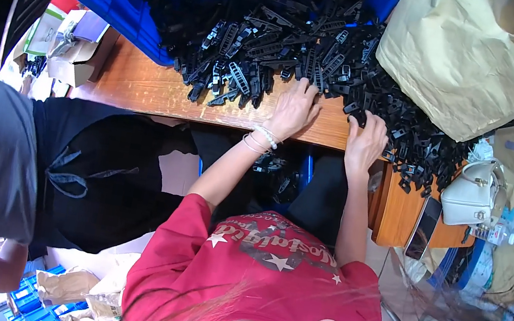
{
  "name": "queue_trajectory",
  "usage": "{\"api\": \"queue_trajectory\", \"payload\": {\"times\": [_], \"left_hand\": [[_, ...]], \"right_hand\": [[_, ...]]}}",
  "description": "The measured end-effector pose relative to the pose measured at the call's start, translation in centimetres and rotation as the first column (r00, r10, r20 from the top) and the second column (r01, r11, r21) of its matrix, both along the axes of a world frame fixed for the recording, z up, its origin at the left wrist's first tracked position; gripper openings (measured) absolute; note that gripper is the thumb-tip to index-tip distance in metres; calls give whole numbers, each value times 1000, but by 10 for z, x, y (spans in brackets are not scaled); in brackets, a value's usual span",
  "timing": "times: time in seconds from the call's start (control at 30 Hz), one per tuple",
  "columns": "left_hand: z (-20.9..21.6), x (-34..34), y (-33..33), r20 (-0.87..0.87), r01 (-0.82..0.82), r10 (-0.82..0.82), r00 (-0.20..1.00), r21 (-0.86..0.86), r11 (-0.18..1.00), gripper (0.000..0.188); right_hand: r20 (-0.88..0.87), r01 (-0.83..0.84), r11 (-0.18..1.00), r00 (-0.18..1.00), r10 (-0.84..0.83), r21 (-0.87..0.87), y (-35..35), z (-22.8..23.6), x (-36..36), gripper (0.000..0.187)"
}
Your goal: Assembling small black plastic components by joining two separate pieces together by hand.
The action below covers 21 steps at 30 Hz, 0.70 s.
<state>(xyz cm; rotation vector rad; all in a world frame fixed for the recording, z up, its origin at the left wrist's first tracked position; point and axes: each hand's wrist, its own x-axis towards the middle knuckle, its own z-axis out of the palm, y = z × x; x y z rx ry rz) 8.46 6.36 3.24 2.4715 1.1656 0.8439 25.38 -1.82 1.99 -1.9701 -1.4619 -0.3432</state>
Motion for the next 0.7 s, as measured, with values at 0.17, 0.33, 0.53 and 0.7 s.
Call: {"api": "queue_trajectory", "payload": {"times": [0.17, 0.33, 0.53, 0.7], "left_hand": [[-17, -28, -11, 120, 7, -2, 993, -39, 999, 21], [-16, -62, -23, 200, -33, 67, 978, -169, 985, 23], [-8, -69, -25, 167, 61, -45, 985, -92, 994, 21], [-10, -69, -26, 210, 204, -169, 963, -155, 967, 23]], "right_hand": [[-211, -188, 982, 961, 180, -19, 1, -11, -19, 33], [-375, -212, 970, 895, 242, 119, -9, -7, -24, 25], [-284, -236, 971, 929, 239, 44, -3, -5, -25, 12], [-222, -100, 981, 973, 61, -168, 8, -5, -34, 23]]}}
